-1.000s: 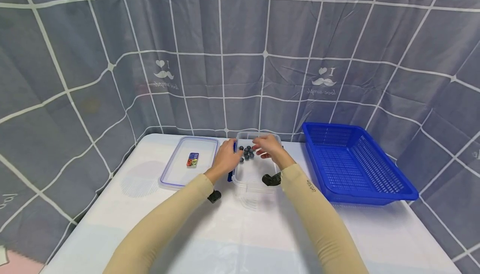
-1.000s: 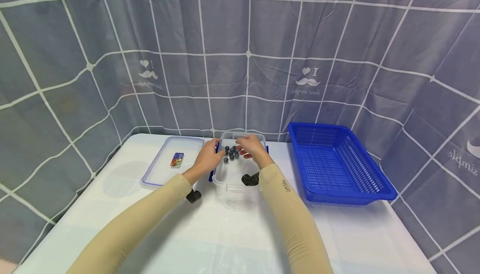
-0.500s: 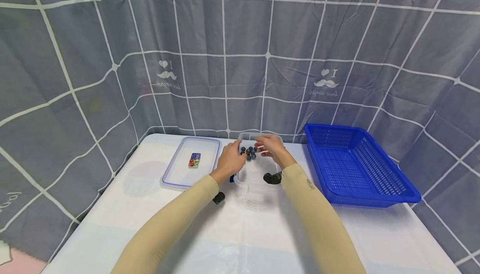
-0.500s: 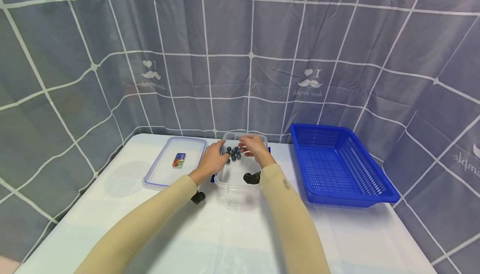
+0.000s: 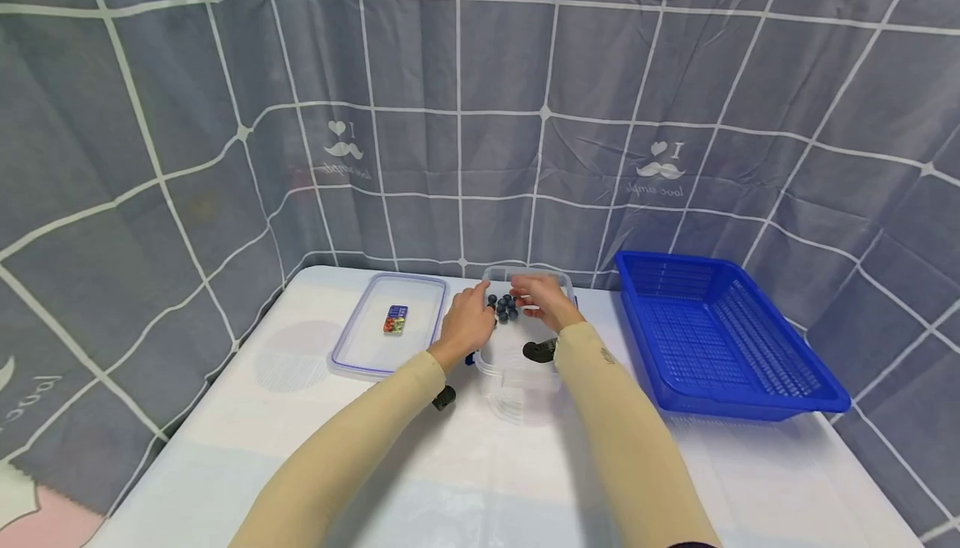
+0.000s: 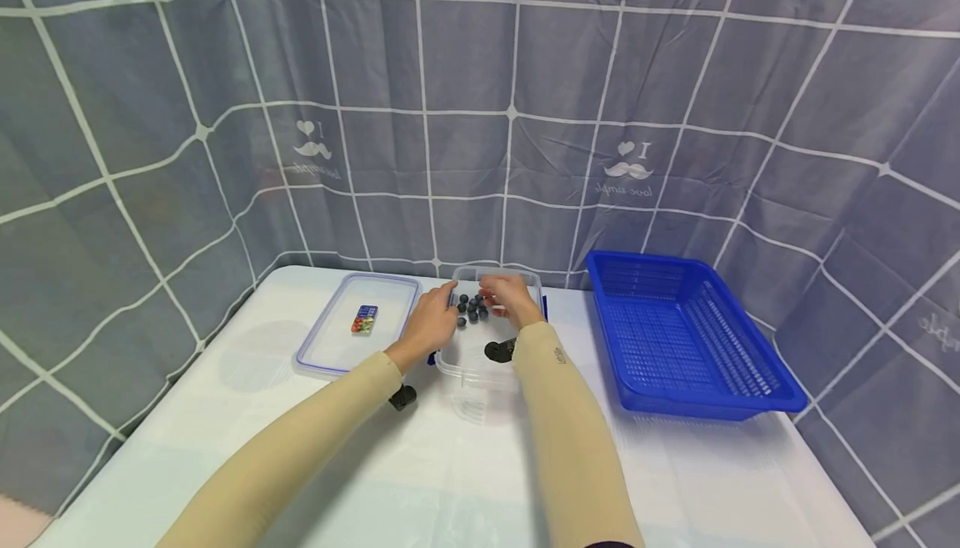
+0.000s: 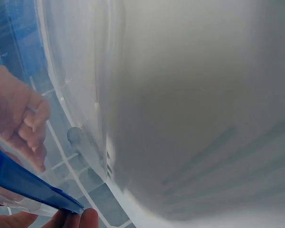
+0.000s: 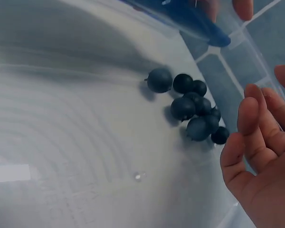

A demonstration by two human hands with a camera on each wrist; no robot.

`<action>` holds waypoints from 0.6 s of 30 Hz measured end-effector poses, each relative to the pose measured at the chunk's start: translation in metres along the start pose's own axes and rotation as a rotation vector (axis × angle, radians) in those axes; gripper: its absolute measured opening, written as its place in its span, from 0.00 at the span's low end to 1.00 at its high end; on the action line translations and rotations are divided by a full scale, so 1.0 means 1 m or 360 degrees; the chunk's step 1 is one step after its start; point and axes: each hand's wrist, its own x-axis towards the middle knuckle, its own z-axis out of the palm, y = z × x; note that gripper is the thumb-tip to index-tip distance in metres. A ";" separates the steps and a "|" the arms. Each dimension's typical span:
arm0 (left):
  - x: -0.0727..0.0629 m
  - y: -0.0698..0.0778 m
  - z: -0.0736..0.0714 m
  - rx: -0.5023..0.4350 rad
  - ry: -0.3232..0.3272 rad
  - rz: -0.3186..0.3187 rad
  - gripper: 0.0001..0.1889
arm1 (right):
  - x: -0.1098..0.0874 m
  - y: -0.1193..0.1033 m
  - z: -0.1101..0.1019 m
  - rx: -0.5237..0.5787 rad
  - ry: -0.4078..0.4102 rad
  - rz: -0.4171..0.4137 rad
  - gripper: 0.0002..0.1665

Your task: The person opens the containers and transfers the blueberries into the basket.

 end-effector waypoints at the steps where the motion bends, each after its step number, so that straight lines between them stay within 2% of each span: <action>1: 0.000 0.000 0.000 -0.0002 0.0003 -0.0003 0.28 | 0.001 0.001 0.000 0.0000 0.0002 0.0012 0.28; 6: -0.002 0.000 -0.001 -0.0030 -0.0003 0.0009 0.28 | 0.004 0.008 -0.001 0.0032 0.0084 0.0106 0.27; 10: -0.002 0.000 0.000 -0.0034 0.0004 0.0022 0.28 | 0.007 0.013 -0.002 0.0073 0.0162 0.0179 0.20; 13: -0.002 -0.001 0.000 -0.0032 0.0014 0.0027 0.28 | 0.011 0.017 -0.001 0.0087 0.0202 0.0201 0.15; 18: -0.001 -0.001 0.000 -0.0037 0.0012 0.0030 0.27 | 0.015 0.022 -0.001 0.0030 0.0268 0.0222 0.13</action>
